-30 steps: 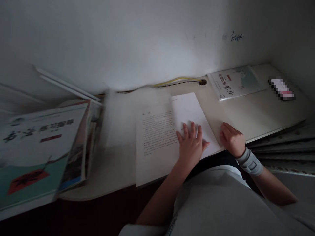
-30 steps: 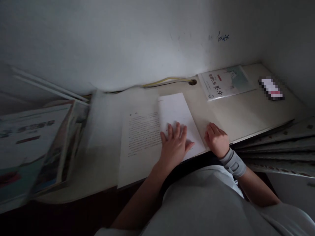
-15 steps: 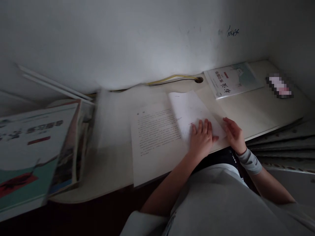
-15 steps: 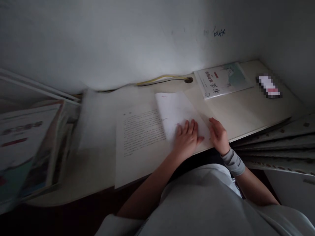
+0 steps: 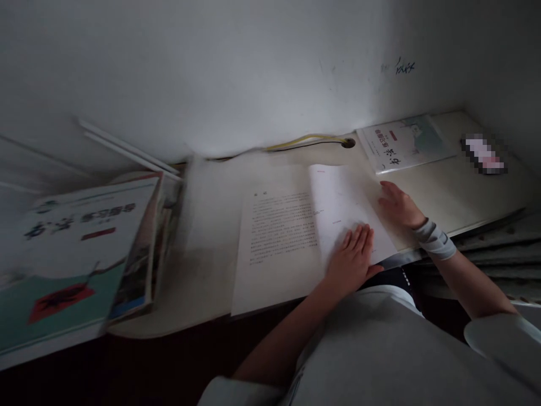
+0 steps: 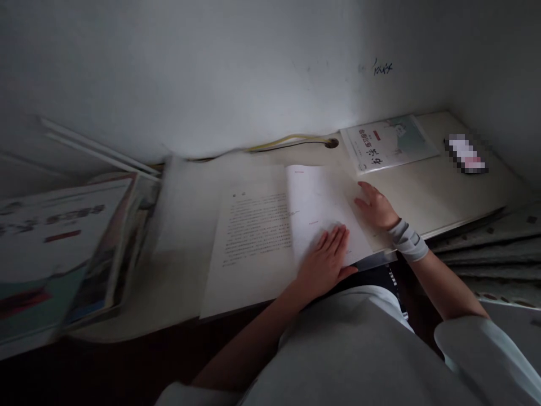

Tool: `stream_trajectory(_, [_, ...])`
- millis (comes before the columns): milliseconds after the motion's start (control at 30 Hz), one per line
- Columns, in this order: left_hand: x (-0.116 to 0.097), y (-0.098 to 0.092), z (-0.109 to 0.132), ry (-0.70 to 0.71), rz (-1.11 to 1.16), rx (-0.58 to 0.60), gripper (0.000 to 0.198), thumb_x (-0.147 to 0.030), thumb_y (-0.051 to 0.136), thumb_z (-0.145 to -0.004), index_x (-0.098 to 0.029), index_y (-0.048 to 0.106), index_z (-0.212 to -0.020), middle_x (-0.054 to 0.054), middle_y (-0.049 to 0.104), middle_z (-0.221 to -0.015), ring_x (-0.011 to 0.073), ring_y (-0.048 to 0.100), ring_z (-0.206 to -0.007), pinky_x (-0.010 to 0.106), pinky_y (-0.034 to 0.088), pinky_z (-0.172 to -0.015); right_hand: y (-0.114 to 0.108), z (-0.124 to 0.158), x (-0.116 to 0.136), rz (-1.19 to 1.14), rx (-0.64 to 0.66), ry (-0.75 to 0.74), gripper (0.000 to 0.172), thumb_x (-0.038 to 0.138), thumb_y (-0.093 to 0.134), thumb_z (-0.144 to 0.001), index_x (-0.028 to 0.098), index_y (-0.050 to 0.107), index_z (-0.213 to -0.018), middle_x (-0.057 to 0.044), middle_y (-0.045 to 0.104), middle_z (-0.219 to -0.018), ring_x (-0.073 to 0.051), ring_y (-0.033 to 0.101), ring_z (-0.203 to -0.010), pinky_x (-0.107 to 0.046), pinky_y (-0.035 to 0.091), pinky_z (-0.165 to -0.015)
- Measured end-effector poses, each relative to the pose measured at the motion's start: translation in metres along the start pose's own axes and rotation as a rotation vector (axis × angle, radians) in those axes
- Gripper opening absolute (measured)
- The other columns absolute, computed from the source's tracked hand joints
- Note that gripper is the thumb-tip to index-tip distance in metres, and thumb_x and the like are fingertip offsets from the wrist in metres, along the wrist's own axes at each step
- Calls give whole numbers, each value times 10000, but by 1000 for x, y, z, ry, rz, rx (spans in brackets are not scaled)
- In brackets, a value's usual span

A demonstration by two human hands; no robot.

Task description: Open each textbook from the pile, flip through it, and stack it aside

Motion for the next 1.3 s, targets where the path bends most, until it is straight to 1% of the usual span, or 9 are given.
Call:
stream_trajectory(167, [-3,7,-1,26,63,-65,635,-480,375,-942,13,437,-1336,278,435,-1407,305,385,-1353,434,367,-1091,-4,-24,5,-229,-77,142,410,228,467,-758,153,625,-1129,-124,661,-1080,-180,666,-712,-341,568,-615])
stream_trajectory(433, [-11,7,-3,160,35,-250,408,-296,353,-978,-14,596,-1145,231,621,-1226,271,588,-1173,377,476,-1003,-4,-29,-23,-65,-181,138,271,240,515,-743,167,716,-910,-109,727,-944,-242,680,-863,-416,533,-839])
stream_trajectory(733, [-20,3,-12,229,259,-111,410,-342,401,-960,-44,589,-1171,227,594,-1269,278,511,-1261,427,422,-1055,1,-35,-36,-310,-178,283,298,361,546,-791,127,683,-915,-113,696,-850,-241,691,-750,-389,571,-675])
stream_trajectory(833, [-12,-5,-15,269,329,-42,394,-333,383,-960,-75,595,-1170,196,606,-1267,259,507,-1264,418,390,-1079,-4,-33,-30,-103,-198,166,326,306,521,-817,132,659,-1056,-145,678,-1027,-261,661,-947,-437,546,-825])
stream_trajectory(933, [-3,-13,-20,307,410,66,348,-175,373,-927,-84,589,-1184,185,595,-1283,241,500,-1268,380,408,-1052,-7,-23,-7,267,-193,-56,496,339,604,-806,157,560,-1265,-184,463,-1398,-326,434,-1290,-533,388,-1032])
stream_trajectory(1000, [3,-19,-26,312,440,140,374,-88,378,-878,-114,594,-1183,162,588,-1296,233,519,-1245,357,447,-994,-3,-13,10,443,-84,-178,594,414,637,-801,195,503,-1337,-162,329,-1503,-349,284,-1384,-584,274,-1088])
stream_trajectory(1100, [18,-29,-40,341,407,205,330,-98,406,-870,-181,657,-1068,113,643,-1208,233,554,-1190,374,428,-1001,9,1,24,551,122,-249,521,453,591,-844,254,526,-1321,-125,343,-1507,-345,254,-1401,-616,216,-1091])
stream_trajectory(1200, [47,-41,-59,172,271,71,257,-213,467,-893,-181,674,-1041,138,636,-1208,297,437,-1304,500,238,-1122,18,7,23,557,200,-208,468,421,542,-879,269,531,-1321,-128,373,-1489,-347,288,-1385,-617,261,-1055])
stream_trajectory(1300, [79,-44,-74,-138,140,-76,476,-375,563,-861,-132,551,-1271,210,427,-1442,390,186,-1422,643,57,-1106,18,8,19,536,174,-204,444,355,528,-880,260,541,-1313,-123,397,-1471,-338,311,-1369,-595,267,-1051])
Point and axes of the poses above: each hand's wrist, its own z-axis away from the middle knuckle, its own y-axis out of the palm, x = y × z, the point moved 2 cm from there along -z, towards the middle knuckle
